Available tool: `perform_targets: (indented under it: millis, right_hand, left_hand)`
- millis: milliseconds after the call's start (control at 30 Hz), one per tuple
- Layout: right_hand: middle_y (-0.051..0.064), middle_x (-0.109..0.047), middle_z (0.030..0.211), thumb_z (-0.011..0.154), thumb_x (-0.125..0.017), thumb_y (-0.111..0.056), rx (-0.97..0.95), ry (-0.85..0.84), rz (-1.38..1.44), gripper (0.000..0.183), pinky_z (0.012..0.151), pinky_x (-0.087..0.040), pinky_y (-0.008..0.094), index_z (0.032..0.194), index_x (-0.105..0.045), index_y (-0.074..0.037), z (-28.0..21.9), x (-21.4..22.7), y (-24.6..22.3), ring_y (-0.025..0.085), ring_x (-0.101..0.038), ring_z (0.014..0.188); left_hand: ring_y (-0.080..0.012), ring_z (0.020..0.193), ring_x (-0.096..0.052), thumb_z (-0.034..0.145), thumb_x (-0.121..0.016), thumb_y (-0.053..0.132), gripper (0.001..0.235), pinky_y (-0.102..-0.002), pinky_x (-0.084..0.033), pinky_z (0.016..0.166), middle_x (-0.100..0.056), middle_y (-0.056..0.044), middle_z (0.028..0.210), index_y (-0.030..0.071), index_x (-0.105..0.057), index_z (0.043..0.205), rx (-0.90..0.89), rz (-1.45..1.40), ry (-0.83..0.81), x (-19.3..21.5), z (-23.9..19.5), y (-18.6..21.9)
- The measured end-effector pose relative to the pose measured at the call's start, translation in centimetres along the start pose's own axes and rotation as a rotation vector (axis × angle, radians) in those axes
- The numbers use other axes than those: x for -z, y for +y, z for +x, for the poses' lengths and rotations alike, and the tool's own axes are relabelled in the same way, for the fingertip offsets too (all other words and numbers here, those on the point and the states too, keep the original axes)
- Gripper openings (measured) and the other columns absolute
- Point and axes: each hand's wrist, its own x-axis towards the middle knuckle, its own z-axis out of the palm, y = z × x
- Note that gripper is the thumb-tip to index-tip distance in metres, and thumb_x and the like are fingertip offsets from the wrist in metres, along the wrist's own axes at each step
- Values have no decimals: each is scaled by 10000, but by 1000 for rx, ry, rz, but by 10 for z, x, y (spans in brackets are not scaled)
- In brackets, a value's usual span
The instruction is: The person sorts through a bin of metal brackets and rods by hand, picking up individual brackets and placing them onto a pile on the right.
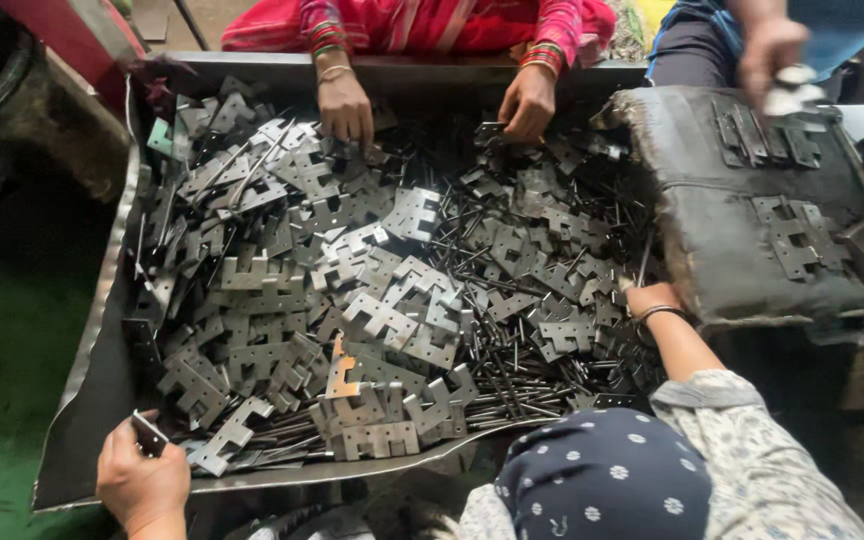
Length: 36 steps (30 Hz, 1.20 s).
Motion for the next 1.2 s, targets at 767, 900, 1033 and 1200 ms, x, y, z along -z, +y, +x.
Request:
perform_targets:
  millis: [767,900,1033,1200]
  right_hand:
    - [207,-786,1019,737,-762,-402,589,-645,-376,524,914,-547,402,1084,-765,-9,-206,80,-31,299,-741,998]
    - [193,-709,1148,732,-791,-427,788,-366,-581,592,951,-538,427,1226,-696,-114,-221,119,-51,348,-690,1059]
    - [128,-767,1043,842,-714,-342,885,-100,-493,300,912,-578,435,1105,-813,-234,-232,167,-73,340,-735,971]
    - [61,-757,1034,886,-711,-120,1334,-6,283,310,827,-602,383,1176,-754,-220,-260,138,-107,242,-734,892]
  left_hand:
    - [-317,985,-679,846,-650,19,208,-424,-549,847,-707,-78,1054,138,-698,1010,-18,-22,17,-4,0,-5]
    - [-312,1004,-681,823,-653,21,231,-444,-554,928,-706,-73,1068,141,-693,1016,-43,-48,19,-3,0,-5]
    - [-320,996,-679,809,-658,26,238,-447,-552,907,-702,-78,1053,136,-689,1017,-22,-35,-1,-2,-2,-9]
    - [-327,1007,-678,815,-678,58,240,-456,-552,924,-703,-82,1061,146,-697,1038,-54,2,6,-10,-2,-20]
